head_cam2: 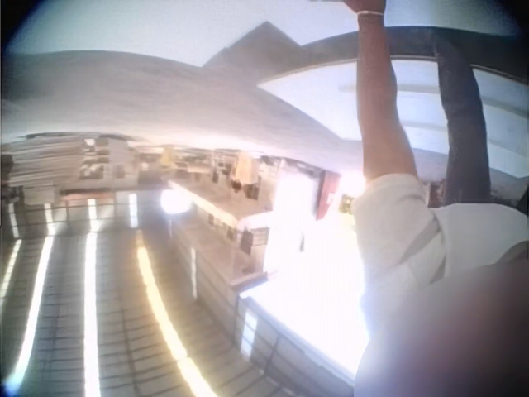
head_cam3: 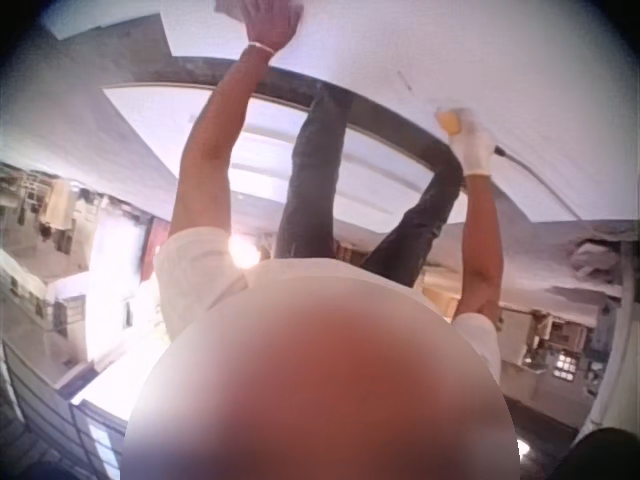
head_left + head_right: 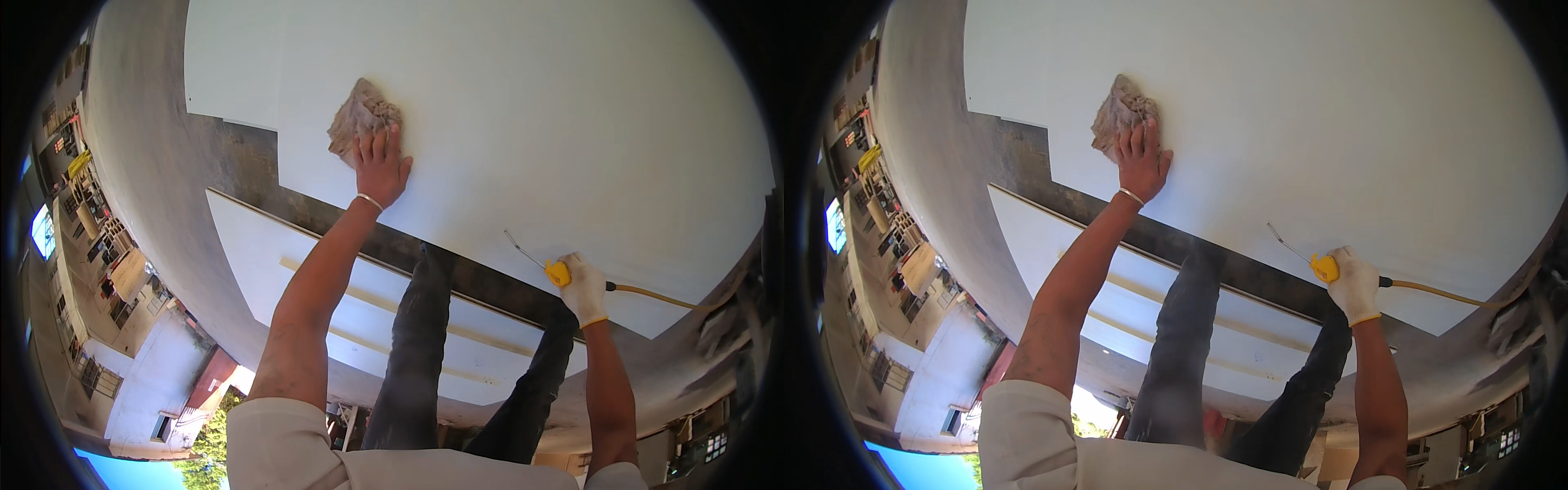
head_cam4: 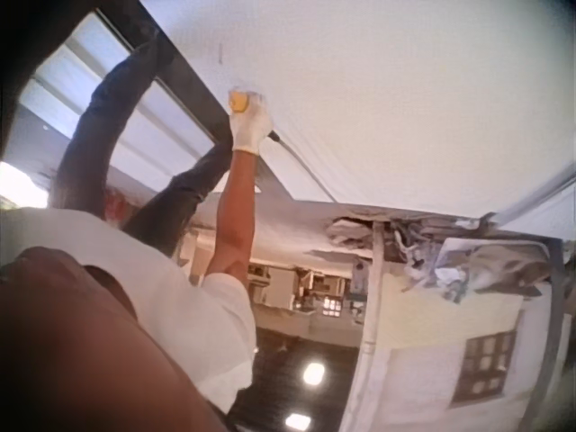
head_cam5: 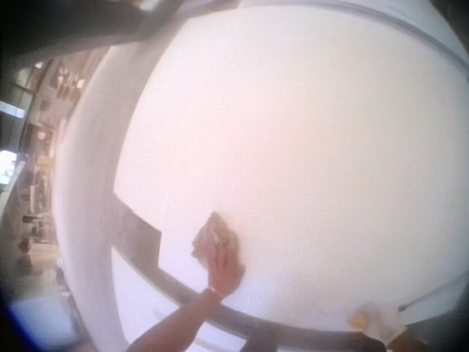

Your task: The person wipes a large white panel with a cloth and liquid from a bottle, then flips the panel and uses a yellow tool to scrape or mark its edge. The person continues wiping the panel surface.

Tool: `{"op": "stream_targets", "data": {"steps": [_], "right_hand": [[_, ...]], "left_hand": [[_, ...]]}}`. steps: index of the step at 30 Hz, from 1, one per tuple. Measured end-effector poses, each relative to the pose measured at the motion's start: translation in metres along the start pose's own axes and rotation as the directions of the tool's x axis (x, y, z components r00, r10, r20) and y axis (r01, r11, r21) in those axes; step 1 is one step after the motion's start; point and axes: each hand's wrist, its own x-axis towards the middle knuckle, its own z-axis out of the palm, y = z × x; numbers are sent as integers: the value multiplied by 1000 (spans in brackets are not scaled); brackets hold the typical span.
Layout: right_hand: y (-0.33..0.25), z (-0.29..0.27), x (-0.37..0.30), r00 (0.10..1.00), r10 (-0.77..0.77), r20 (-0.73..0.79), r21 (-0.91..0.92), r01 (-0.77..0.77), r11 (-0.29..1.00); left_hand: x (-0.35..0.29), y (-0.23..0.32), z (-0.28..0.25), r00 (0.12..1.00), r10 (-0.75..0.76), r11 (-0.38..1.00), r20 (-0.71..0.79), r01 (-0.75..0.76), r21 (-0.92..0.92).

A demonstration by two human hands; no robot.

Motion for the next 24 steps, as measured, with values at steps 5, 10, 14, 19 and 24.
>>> {"op": "stream_targets", "data": {"steps": [5,10,14,19,24], "right_hand": [[-1,-33,59,962,-25,-270,24,33,999],[-20,-97,157,806,102,-583,80,-68,994],[-30,-164,220,739,67,-670,-91,-172,981],[-27,-213,272,549,-35,-835,-215,-268,939],[-15,-214,290,505,2,-863,-157,-273,949]], "left_hand": [[179,-30,-12,920,-220,940,-323,112,-322],[251,10,-42,976,-70,883,-207,-36,-467],[286,-14,-68,989,133,867,-61,-146,-477],[348,-41,-71,960,195,972,-202,-218,-93],[412,-33,-72,962,120,967,-243,-169,-190]]}}
